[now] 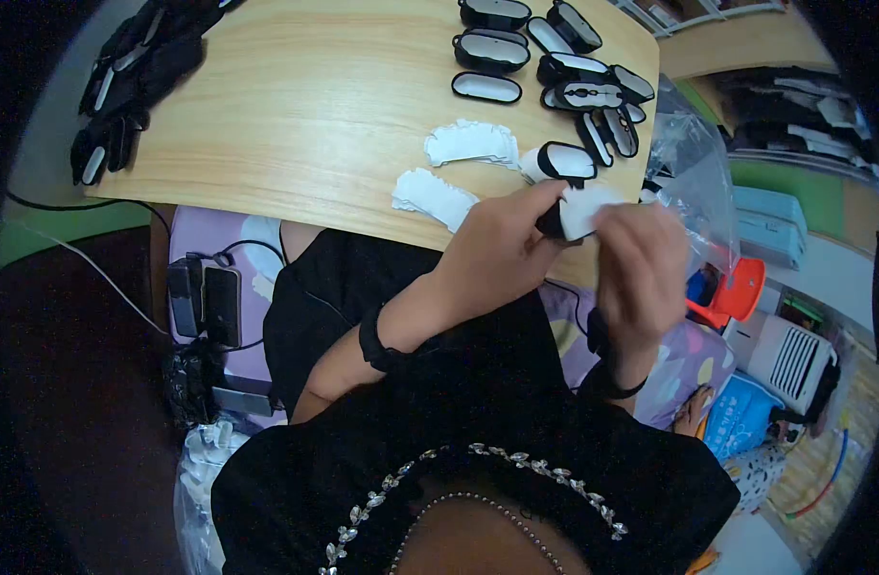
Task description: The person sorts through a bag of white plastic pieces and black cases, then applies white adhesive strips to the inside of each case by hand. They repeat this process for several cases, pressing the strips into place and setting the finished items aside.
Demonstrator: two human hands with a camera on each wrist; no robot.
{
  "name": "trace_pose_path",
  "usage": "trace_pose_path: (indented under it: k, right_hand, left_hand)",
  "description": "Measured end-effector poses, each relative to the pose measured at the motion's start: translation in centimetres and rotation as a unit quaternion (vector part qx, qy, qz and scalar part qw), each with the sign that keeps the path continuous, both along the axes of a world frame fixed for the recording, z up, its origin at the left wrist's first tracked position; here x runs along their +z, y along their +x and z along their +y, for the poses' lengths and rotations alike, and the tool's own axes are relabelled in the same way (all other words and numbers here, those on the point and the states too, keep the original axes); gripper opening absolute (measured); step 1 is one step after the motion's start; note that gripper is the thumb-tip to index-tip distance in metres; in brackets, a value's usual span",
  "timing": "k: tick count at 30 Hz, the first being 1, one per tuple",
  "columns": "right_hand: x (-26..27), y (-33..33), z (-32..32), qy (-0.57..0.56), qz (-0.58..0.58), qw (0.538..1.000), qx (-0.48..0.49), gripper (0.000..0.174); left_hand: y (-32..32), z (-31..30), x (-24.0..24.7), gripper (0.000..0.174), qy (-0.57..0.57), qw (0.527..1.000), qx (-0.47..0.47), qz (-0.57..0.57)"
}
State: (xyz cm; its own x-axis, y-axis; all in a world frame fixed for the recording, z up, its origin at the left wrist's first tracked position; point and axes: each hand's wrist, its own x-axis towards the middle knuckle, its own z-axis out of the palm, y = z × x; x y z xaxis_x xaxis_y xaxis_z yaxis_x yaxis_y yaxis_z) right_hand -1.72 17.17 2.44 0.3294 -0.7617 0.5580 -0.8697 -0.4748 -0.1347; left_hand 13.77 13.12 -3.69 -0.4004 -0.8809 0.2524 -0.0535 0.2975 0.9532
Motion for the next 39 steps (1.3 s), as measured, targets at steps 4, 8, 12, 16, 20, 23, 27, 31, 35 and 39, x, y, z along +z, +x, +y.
trace_pose_path:
  k: [4,8,12,16,20,23,27,31,35,39]
  right_hand:
    - [-0.7,1.6,0.5,0.061,-0.068,0.996,0.022,0.020]
    - [-0.4,3.0,0.1,0.092,-0.087,0.990,0.056,0.020]
    - [-0.2,3.8,-0.6,0.127,-0.085,0.983,0.105,0.024]
    - [0.6,5.7,-0.8,0.181,-0.091,0.974,0.102,0.031]
    - [-0.6,8.1,-0.1,0.132,-0.027,0.990,0.032,0.041]
    - [-0.3,9.5,0.3,0.122,0.023,0.992,-0.028,0.040]
    - [-1.0,11.6,0.9,0.116,0.022,0.990,-0.080,0.041]
    - [-1.3,13.0,1.2,0.131,-0.013,0.989,-0.074,0.042]
    - [-2.6,11.5,-0.3,0.129,-0.175,0.976,0.015,0.035]
    - [-4.8,8.9,-2.0,0.183,-0.243,0.952,0.010,0.027]
  left_hand:
    - [1.7,0.6,0.3,0.042,-0.047,0.998,0.027,0.025]
    - [3.3,1.2,-0.4,0.048,-0.057,0.997,0.046,0.011]
    - [5.1,1.3,-0.8,0.048,-0.080,0.994,0.072,0.006]
    - [6.1,1.2,-0.9,0.045,-0.086,0.990,0.113,0.008]
    - [6.9,0.8,-1.5,0.040,-0.086,0.985,0.147,0.031]
    - [7.9,0.5,-1.7,0.038,-0.100,0.981,0.165,0.031]
    - [8.6,1.2,-2.3,0.038,-0.050,0.978,0.197,0.038]
    - [9.3,1.8,-2.6,0.034,-0.016,0.979,0.190,0.067]
    - [11.4,1.7,-4.1,0.041,-0.056,0.976,0.194,0.080]
    - [12.8,1.4,-4.2,0.043,0.000,0.967,0.228,0.112]
